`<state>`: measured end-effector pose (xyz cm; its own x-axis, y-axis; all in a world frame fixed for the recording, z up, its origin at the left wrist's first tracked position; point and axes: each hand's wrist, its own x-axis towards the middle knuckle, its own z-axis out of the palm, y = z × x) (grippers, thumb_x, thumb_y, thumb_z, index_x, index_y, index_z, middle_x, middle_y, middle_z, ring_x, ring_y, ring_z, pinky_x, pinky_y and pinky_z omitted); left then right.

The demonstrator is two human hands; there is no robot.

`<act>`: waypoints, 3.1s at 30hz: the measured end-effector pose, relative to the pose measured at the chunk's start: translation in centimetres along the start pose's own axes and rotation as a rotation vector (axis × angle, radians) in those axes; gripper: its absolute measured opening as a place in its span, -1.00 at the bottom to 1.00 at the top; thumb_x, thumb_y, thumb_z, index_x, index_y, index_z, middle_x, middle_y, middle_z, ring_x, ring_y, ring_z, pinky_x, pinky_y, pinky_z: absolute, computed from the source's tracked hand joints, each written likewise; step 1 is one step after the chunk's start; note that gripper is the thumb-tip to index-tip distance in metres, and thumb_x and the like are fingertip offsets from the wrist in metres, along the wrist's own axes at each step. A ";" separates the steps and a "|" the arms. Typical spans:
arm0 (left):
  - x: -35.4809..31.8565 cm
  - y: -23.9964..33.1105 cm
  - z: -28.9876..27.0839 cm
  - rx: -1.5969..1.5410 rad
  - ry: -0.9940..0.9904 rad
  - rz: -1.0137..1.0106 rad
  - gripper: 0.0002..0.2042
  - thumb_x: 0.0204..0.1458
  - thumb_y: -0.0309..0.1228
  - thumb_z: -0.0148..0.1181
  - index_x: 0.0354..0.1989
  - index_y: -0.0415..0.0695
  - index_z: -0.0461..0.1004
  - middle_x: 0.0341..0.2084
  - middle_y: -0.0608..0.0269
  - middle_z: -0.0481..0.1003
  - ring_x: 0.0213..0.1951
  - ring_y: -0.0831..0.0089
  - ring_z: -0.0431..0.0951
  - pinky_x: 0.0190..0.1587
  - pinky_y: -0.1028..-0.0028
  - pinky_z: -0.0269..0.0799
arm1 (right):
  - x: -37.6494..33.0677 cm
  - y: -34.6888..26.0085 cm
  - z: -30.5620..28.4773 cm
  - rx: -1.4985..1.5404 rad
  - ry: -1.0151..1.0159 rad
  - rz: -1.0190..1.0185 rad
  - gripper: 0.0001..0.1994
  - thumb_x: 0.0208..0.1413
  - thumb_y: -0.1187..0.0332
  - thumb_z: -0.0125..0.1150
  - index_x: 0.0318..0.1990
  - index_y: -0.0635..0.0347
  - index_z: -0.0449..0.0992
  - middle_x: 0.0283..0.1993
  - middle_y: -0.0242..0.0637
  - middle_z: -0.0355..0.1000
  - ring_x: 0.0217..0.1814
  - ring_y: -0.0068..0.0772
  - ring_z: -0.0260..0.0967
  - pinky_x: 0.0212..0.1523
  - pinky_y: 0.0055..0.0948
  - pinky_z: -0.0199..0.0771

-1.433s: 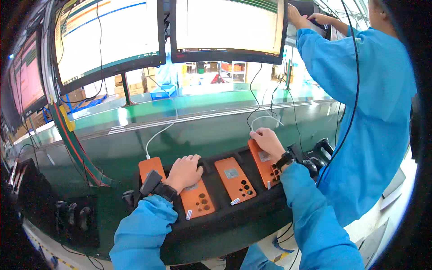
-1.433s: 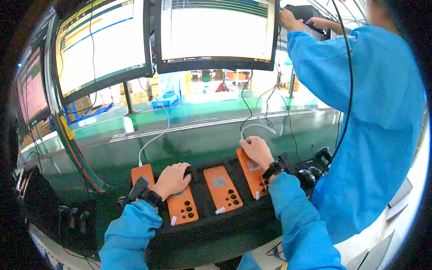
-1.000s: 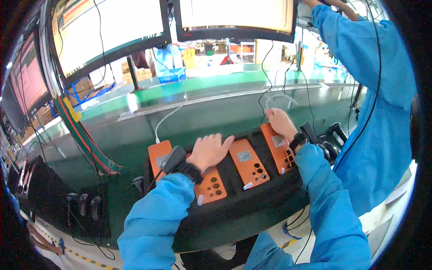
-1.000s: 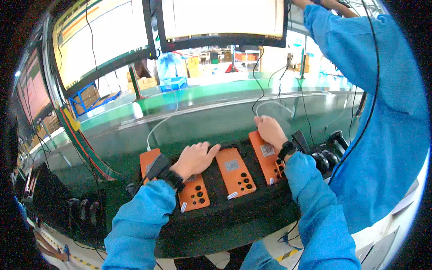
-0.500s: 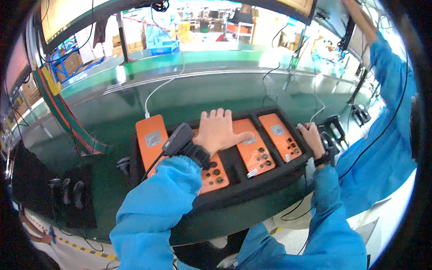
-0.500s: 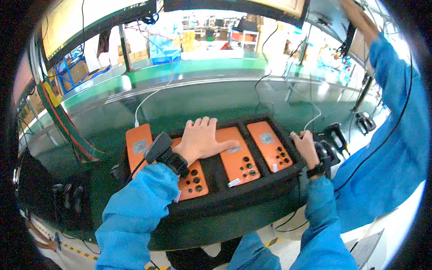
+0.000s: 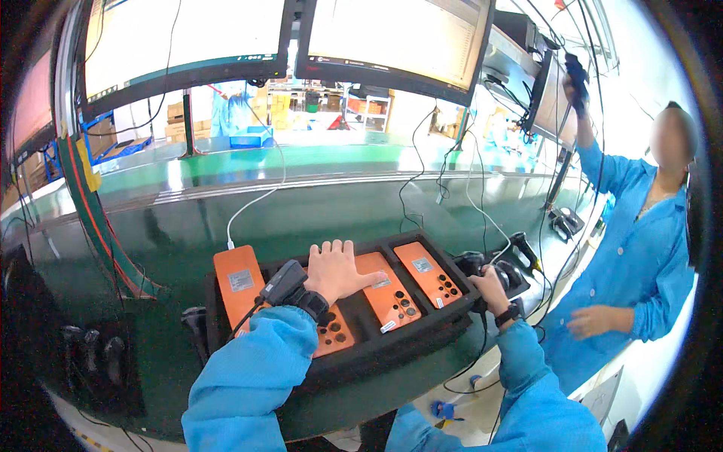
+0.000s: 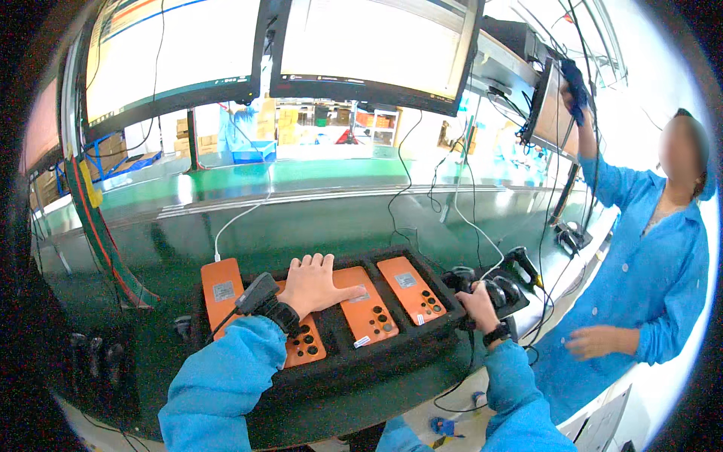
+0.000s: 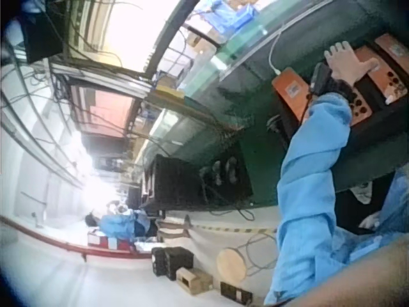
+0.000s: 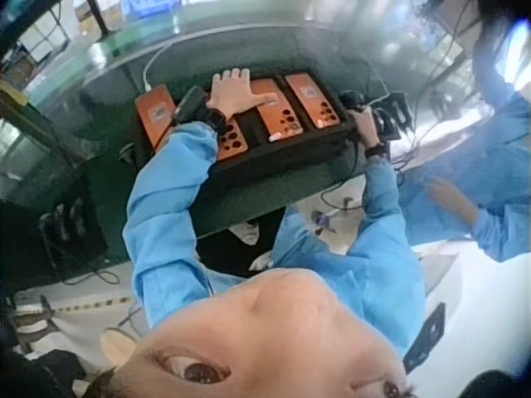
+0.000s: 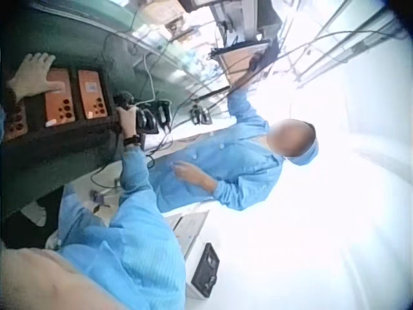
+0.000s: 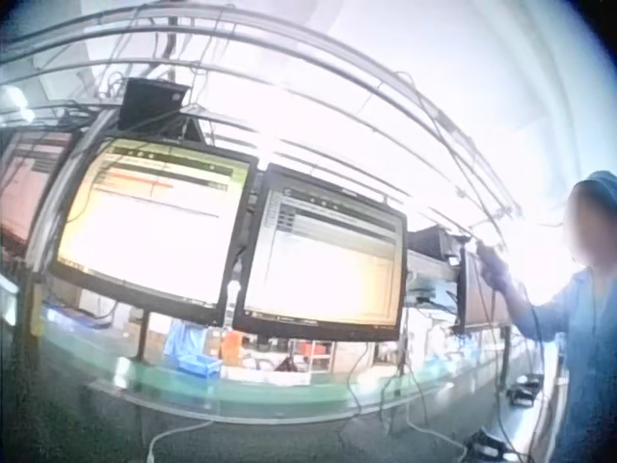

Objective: Scanning barcodes on mobile devices and connecting charging cables in an industrial facility.

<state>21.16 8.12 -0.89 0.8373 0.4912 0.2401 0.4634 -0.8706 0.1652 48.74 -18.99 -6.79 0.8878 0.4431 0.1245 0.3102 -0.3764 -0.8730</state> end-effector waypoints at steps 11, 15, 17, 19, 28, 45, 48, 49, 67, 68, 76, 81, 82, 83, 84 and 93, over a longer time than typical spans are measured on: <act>1.6 -0.2 -0.2 -0.023 0.025 0.010 0.09 -0.25 0.57 -0.08 0.13 -0.32 0.33 0.06 -0.11 0.39 0.13 0.05 0.36 0.16 0.12 0.18 | -8.8 -18.1 -1.9 0.221 -0.444 -0.138 -0.79 0.09 0.47 0.12 -0.14 0.32 0.33 -0.33 -0.23 0.49 -0.69 -0.55 0.29 -0.71 -0.60 0.29; 1.3 -0.3 0.6 0.008 0.041 -0.001 0.08 -0.25 0.57 -0.08 0.10 -0.32 0.35 0.03 -0.09 0.41 0.11 0.07 0.38 0.15 0.15 0.18 | -10.5 -19.7 1.6 0.033 -0.537 -0.112 -0.69 0.06 0.45 0.22 -0.15 0.33 0.21 -0.39 -0.27 0.42 -0.63 -0.56 0.33 -0.70 -0.57 0.32; 1.0 -0.2 0.4 0.000 0.042 0.008 0.07 -0.25 0.56 -0.07 0.10 -0.32 0.35 0.01 -0.09 0.42 0.10 0.06 0.38 0.16 0.16 0.19 | -10.4 -19.5 2.7 -0.022 -0.564 -0.125 -0.66 0.07 0.43 0.23 -0.14 0.34 0.18 -0.44 -0.29 0.36 -0.58 -0.57 0.34 -0.69 -0.58 0.33; 0.7 -0.1 0.5 -0.007 0.049 0.003 0.05 -0.23 0.54 -0.05 0.09 -0.32 0.35 0.00 -0.10 0.42 0.10 0.05 0.38 0.16 0.16 0.19 | -11.0 -19.9 3.1 -0.039 -0.595 -0.113 -0.65 0.08 0.42 0.23 -0.13 0.34 0.17 -0.44 -0.28 0.36 -0.56 -0.57 0.35 -0.69 -0.58 0.34; 0.7 -0.1 1.1 0.006 0.088 -0.016 -0.07 -0.15 0.41 0.03 0.07 -0.32 0.36 -0.02 -0.11 0.43 0.08 0.03 0.39 0.15 0.14 0.20 | -11.5 -20.2 4.1 -0.003 -0.654 -0.124 -0.64 0.10 0.44 0.21 -0.12 0.30 0.12 -0.47 -0.25 0.35 -0.60 -0.53 0.33 -0.69 -0.55 0.32; 0.7 0.7 2.7 0.006 0.573 0.230 -0.31 0.00 0.19 0.05 -0.25 -0.40 0.48 -0.24 0.00 0.34 -0.11 0.11 0.30 -0.02 0.18 0.21 | -3.4 -12.4 -1.9 -0.304 0.008 -0.302 -0.59 0.04 0.41 0.18 -0.10 0.35 0.07 -0.36 0.00 0.38 -0.54 -0.27 0.44 -0.60 -0.31 0.45; -0.2 1.2 1.9 0.075 0.446 0.170 -0.38 0.04 0.13 0.04 -0.31 -0.36 0.51 -0.25 0.02 0.35 -0.12 0.15 0.30 -0.04 0.20 0.20 | -1.6 -9.2 -3.1 -0.333 0.026 -0.193 -0.61 0.02 0.41 0.15 -0.10 0.34 0.09 -0.29 0.17 0.40 -0.42 -0.03 0.49 -0.46 -0.19 0.49; -0.5 1.4 1.5 0.061 0.426 0.151 -0.41 0.05 0.10 0.05 -0.32 -0.35 0.52 -0.26 0.03 0.35 -0.12 0.16 0.30 -0.04 0.20 0.20 | -0.3 -7.0 -3.4 -0.329 0.031 -0.194 -0.61 0.02 0.41 0.15 -0.10 0.34 0.09 -0.29 0.17 0.40 -0.42 -0.03 0.49 -0.46 -0.19 0.49; 1.2 1.0 2.2 -0.005 0.321 0.110 -0.27 -0.06 0.18 0.16 -0.12 -0.41 0.41 -0.06 -0.04 0.22 0.07 0.04 0.17 0.18 -0.02 -0.03 | -4.8 -12.1 -3.2 0.093 -0.162 -0.248 -0.77 0.18 0.41 0.12 -0.12 0.18 0.21 -0.54 -0.33 0.32 -0.68 -0.55 0.26 -0.70 -0.57 0.25; 1.1 0.8 2.2 -0.013 0.303 0.107 -0.26 -0.05 0.20 0.15 -0.12 -0.41 0.41 -0.05 -0.04 0.22 0.08 0.04 0.17 0.20 -0.02 -0.05 | -6.4 -13.7 -2.5 0.118 -0.230 -0.268 -0.78 0.18 0.43 0.12 -0.13 0.18 0.20 -0.51 -0.33 0.32 -0.67 -0.57 0.26 -0.70 -0.57 0.25; 0.7 1.0 2.0 -0.039 0.250 0.117 -0.18 -0.08 0.30 0.12 -0.12 -0.43 0.40 -0.05 -0.03 0.23 0.10 0.06 0.17 0.20 -0.05 -0.04 | -11.0 -17.8 1.9 0.075 -0.541 -0.242 -0.69 0.13 0.51 0.16 -0.21 0.17 0.06 -0.43 -0.31 0.28 -0.55 -0.56 0.34 -0.68 -0.53 0.32; 0.9 0.9 2.2 0.005 0.303 0.128 -0.16 -0.08 0.30 0.12 -0.10 -0.45 0.40 -0.08 -0.04 0.26 0.07 0.05 0.20 0.18 -0.05 0.01 | -11.0 -18.5 3.2 -0.054 -0.605 -0.253 -0.70 0.15 0.49 0.15 -0.20 0.20 0.07 -0.49 -0.33 0.27 -0.58 -0.53 0.32 -0.67 -0.51 0.32; 0.9 0.9 2.2 -0.005 0.291 0.127 -0.16 -0.08 0.29 0.13 -0.09 -0.46 0.40 -0.09 -0.03 0.26 0.06 0.06 0.21 0.17 -0.04 0.03 | -10.9 -18.6 3.3 -0.056 -0.606 -0.256 -0.70 0.15 0.49 0.15 -0.20 0.20 0.07 -0.49 -0.33 0.27 -0.58 -0.53 0.32 -0.67 -0.51 0.32; 1.0 1.0 2.1 -0.015 0.278 0.125 -0.17 -0.09 0.27 0.15 -0.09 -0.46 0.39 -0.10 -0.03 0.27 0.05 0.06 0.22 0.16 -0.03 0.04 | -10.7 -18.8 3.3 -0.078 -0.597 -0.232 -0.71 0.15 0.48 0.16 -0.19 0.21 0.09 -0.49 -0.33 0.27 -0.58 -0.54 0.32 -0.67 -0.51 0.32; 1.1 0.5 2.4 0.042 0.299 0.137 -0.17 -0.09 0.26 0.16 -0.09 -0.47 0.39 -0.10 -0.02 0.27 0.04 0.06 0.23 0.14 -0.02 0.06 | -10.6 -19.0 3.3 -0.098 -0.592 -0.213 -0.71 0.15 0.48 0.16 -0.19 0.21 0.10 -0.49 -0.33 0.27 -0.58 -0.55 0.31 -0.67 -0.52 0.32; 1.0 0.5 2.6 -0.034 0.389 0.149 0.00 -0.18 0.38 0.09 -0.03 -0.56 0.33 -0.06 -0.13 0.28 0.06 0.01 0.22 0.18 0.00 0.02 | -8.6 -18.0 1.6 0.032 -0.544 -0.226 -0.73 0.10 0.46 0.19 -0.18 0.24 0.19 -0.38 -0.36 0.29 -0.55 -0.58 0.31 -0.62 -0.54 0.34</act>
<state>23.00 8.14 -3.06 0.7198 0.3389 0.6058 0.3301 -0.9348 0.1307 34.98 -14.73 7.16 0.4960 0.8665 0.0571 0.4537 -0.2026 -0.8678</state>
